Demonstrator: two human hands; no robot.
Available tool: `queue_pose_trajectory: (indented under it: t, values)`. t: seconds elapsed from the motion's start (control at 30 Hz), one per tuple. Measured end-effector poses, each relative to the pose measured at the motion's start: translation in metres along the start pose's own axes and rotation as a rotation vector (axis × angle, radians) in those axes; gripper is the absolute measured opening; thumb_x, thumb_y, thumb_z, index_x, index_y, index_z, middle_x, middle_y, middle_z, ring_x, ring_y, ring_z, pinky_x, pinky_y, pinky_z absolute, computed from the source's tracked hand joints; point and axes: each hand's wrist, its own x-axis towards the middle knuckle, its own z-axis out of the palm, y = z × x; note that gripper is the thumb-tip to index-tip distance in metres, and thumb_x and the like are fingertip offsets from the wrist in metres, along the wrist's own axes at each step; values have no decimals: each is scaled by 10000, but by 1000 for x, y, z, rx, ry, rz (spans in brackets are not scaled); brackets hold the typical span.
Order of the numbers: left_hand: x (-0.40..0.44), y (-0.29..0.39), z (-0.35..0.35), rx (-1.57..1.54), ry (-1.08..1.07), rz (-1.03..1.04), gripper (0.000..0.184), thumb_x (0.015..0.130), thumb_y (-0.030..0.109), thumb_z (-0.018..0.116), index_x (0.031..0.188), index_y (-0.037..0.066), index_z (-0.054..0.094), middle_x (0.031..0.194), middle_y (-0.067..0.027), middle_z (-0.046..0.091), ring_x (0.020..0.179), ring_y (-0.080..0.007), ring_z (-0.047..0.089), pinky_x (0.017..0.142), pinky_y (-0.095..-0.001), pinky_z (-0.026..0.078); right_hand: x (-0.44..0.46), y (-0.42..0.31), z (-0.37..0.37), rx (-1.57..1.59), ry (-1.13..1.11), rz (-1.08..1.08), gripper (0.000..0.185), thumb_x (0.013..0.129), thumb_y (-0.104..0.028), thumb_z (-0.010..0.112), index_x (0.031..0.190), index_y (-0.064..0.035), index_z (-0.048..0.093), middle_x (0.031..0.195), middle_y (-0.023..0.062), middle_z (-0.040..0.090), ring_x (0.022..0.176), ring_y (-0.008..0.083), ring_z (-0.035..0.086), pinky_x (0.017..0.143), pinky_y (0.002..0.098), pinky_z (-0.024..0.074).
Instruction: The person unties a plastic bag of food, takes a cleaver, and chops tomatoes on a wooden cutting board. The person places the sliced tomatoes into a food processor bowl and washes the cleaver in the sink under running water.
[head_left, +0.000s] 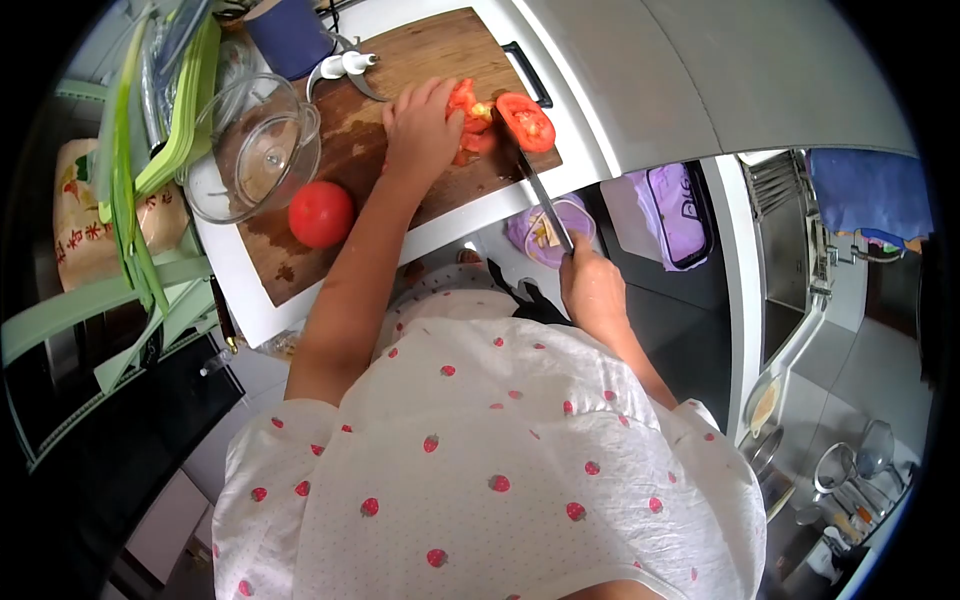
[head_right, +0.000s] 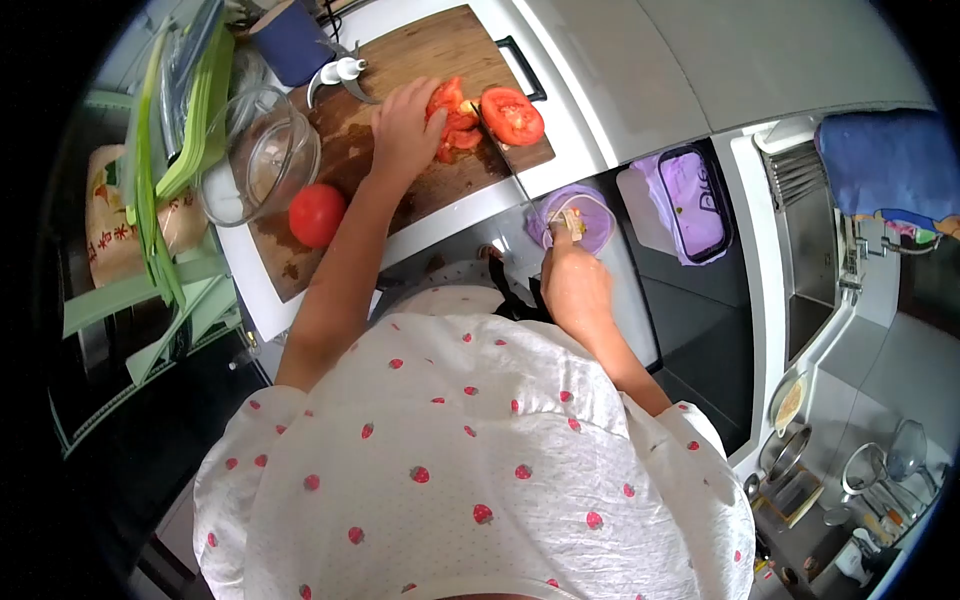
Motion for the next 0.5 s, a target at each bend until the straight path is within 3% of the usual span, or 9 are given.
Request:
queue_pose_trajectory:
  t: [0.23,0.3,0.43,0.5]
  values:
    - [24,-6,0,33,-280,0,326,768,233,582,1092,196,605,1091,-46,601,1081,-294,492,944,-539,278,-1,-10,11,143,-41,36,364,829,-101,557,1169,19,509,700,273,589,671,449,576,625,508,447]
    - [17,-13,-13,13,-341,7,281,750,228,607,1029,204,621,1067,-43,608,1046,-290,501,945,-526,277,0,-18,11,131,-85,12,323,825,-112,536,1131,-11,539,756,256,619,727,424,606,672,500,469]
    - [10,-29,-22,-7,-326,2,276,721,220,645,996,193,630,1020,-53,615,1032,-288,502,941,-535,270,3,-24,12,150,-110,26,327,821,-115,542,1135,-23,540,760,255,619,741,426,606,684,500,466]
    - [12,-29,-21,-36,-207,-1,286,706,212,673,988,187,637,994,-56,620,1035,-281,503,957,-542,254,1,-20,15,189,-69,57,312,829,-115,536,1126,-20,540,756,259,613,753,422,607,696,497,467]
